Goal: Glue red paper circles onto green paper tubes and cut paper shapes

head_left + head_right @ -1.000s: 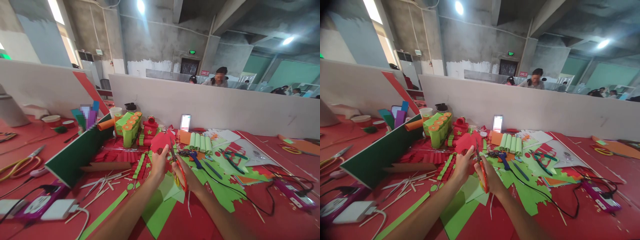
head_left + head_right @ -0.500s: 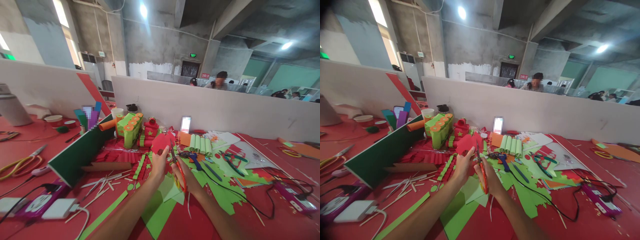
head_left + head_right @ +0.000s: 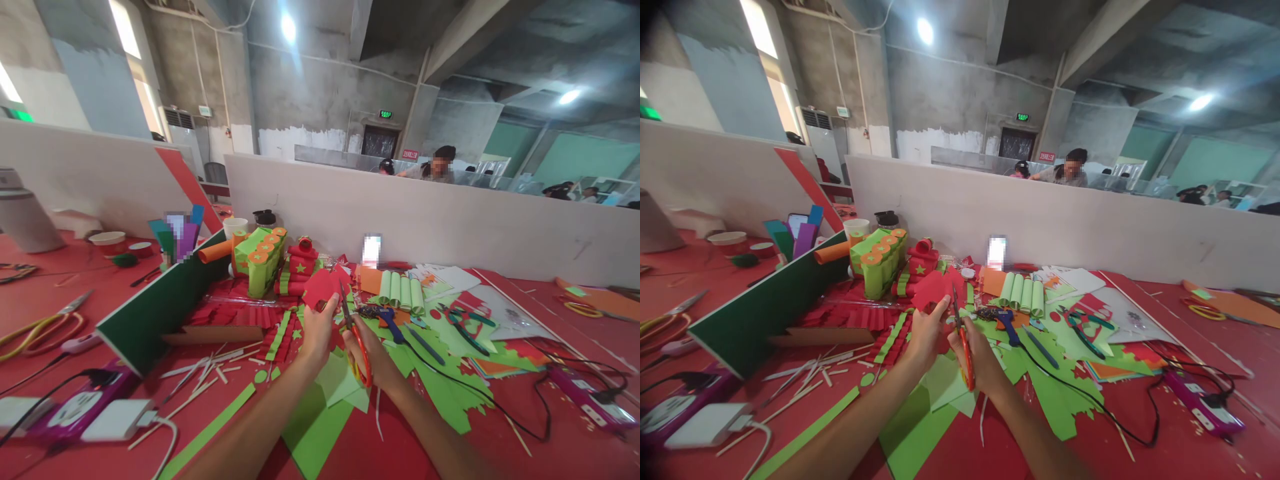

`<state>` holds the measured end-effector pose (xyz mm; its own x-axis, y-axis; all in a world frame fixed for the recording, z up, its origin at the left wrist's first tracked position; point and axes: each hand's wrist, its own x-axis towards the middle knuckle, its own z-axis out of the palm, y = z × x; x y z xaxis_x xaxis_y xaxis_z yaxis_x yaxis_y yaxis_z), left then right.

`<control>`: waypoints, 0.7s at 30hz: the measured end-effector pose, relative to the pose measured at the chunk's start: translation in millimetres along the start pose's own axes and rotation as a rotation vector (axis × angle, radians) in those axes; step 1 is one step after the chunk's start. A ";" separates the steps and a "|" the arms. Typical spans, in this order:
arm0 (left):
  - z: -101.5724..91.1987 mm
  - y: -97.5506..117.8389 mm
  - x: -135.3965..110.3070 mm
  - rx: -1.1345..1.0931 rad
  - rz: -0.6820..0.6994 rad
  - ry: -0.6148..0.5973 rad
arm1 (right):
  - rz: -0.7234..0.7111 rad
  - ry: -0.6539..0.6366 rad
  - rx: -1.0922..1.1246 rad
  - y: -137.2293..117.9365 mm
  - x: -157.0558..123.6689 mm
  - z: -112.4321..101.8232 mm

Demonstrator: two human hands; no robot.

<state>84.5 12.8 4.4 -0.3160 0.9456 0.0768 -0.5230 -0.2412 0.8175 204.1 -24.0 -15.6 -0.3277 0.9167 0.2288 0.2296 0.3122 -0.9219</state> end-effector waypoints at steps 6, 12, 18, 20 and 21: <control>-1.1 -1.3 0.1 -0.019 0.000 -0.075 | 0.054 -0.007 0.087 -3.0 0.8 -2.3; -0.9 -2.4 -0.8 -0.023 -0.025 -0.085 | 0.060 0.007 0.075 -5.0 -0.5 -2.6; -1.8 -4.4 1.0 -0.002 -0.001 -0.062 | 0.014 0.023 0.068 -6.9 -2.8 -1.6; -2.1 -5.1 1.2 0.005 0.007 -0.059 | 0.009 0.020 0.065 -6.6 -2.8 -1.0; -2.4 -5.5 1.4 0.005 0.004 -0.056 | 0.012 0.016 0.071 -6.2 -2.6 -0.7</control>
<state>85.0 14.9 -1.3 -0.2730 0.9555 0.1118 -0.5178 -0.2439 0.8200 204.2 -28.1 -10.3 -0.3103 0.9242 0.2226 0.1678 0.2837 -0.9441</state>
